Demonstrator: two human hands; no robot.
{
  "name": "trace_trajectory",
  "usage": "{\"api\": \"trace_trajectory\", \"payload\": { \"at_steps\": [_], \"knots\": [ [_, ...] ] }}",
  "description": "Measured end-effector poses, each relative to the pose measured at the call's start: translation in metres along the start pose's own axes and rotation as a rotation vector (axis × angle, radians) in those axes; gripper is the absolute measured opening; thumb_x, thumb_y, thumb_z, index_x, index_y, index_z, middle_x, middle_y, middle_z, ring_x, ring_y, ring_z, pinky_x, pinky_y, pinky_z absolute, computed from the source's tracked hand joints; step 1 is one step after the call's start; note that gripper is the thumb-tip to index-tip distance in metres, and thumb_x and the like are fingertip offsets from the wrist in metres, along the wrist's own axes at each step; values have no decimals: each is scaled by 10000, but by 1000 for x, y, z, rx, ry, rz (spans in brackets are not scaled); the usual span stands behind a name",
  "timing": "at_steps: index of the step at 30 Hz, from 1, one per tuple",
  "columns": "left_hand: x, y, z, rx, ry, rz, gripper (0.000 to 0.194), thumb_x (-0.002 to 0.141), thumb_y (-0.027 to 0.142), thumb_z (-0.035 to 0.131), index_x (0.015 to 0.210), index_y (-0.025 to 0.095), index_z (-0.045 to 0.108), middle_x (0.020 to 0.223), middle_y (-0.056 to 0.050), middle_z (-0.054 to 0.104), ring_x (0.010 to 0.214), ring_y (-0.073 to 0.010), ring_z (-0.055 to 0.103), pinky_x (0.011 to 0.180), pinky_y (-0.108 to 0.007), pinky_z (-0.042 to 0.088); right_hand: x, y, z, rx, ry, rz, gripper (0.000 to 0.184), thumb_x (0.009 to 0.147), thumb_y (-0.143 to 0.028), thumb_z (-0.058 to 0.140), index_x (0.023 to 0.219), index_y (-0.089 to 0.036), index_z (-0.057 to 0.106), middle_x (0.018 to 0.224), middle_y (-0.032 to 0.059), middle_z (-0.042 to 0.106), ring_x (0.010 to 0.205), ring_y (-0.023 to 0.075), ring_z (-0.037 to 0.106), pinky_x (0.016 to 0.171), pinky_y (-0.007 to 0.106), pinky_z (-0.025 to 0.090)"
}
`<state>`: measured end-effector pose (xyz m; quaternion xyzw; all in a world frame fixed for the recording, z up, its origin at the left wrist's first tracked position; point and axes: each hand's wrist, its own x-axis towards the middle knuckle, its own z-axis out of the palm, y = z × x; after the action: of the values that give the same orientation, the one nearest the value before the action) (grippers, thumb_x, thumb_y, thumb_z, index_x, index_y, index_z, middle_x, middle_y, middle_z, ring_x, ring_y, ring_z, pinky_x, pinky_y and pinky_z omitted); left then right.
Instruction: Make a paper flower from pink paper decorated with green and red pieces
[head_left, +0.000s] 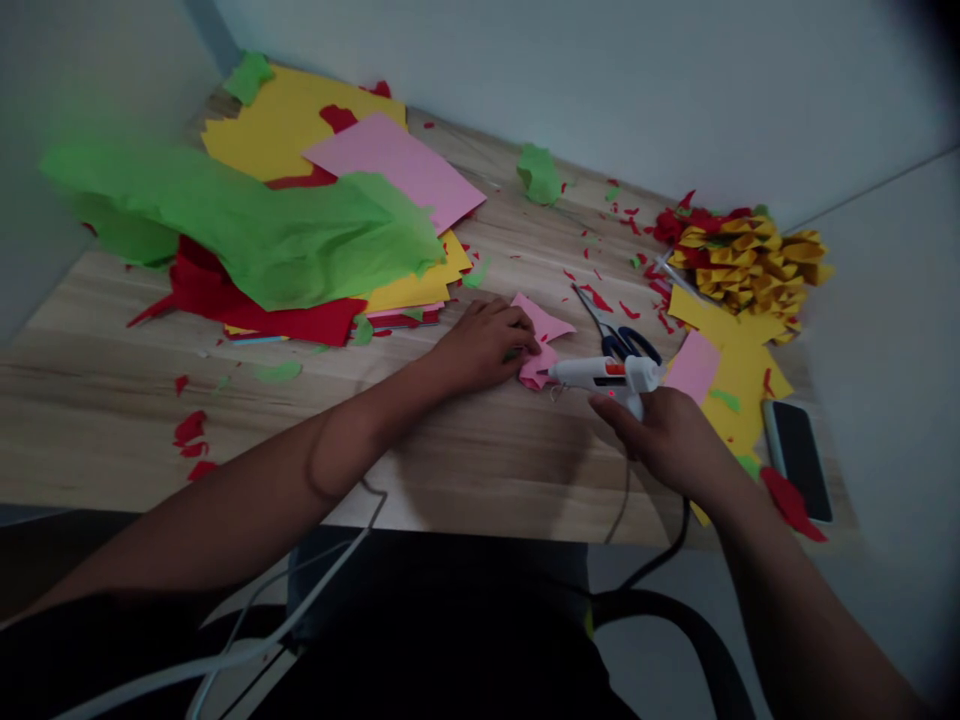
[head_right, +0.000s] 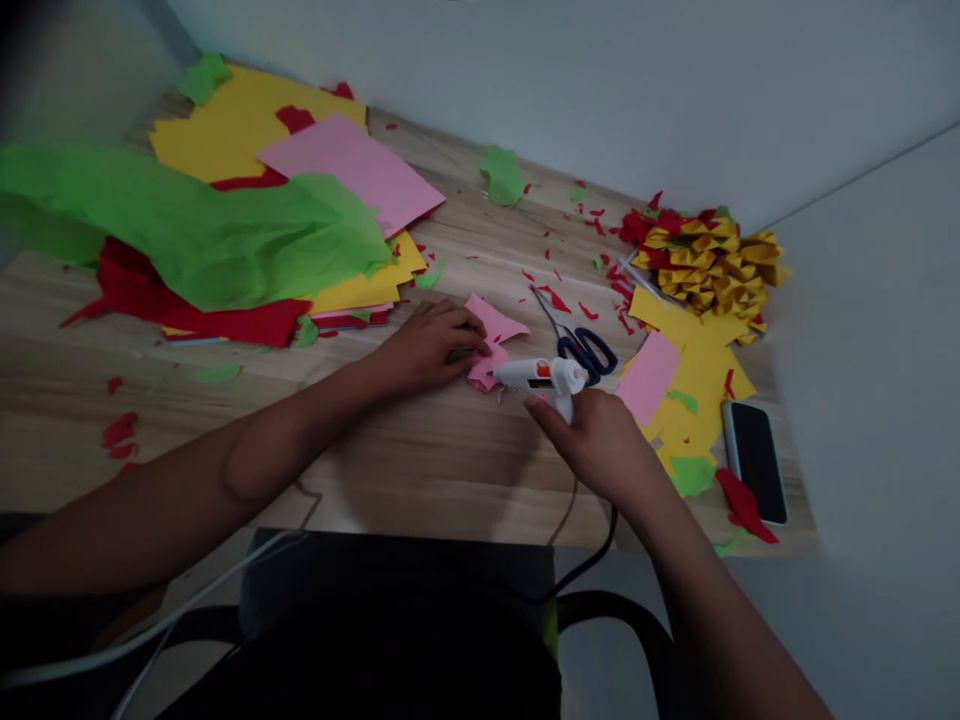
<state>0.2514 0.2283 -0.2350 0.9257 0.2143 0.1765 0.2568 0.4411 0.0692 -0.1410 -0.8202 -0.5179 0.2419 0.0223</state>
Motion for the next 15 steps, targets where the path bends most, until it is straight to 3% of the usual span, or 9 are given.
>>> {"api": "trace_trajectory", "payload": {
  "at_steps": [15],
  "knots": [
    [0,-1,0,-14,6,7,211,918,278,611,1053,253,771,1183,-56,701,1176,-267,558,998,-433,348,-4,6,-2,55,50,-15,559,853,-692,474,537,-230,473,471,38,530,447,169,506,473,302,299]
  ]
}}
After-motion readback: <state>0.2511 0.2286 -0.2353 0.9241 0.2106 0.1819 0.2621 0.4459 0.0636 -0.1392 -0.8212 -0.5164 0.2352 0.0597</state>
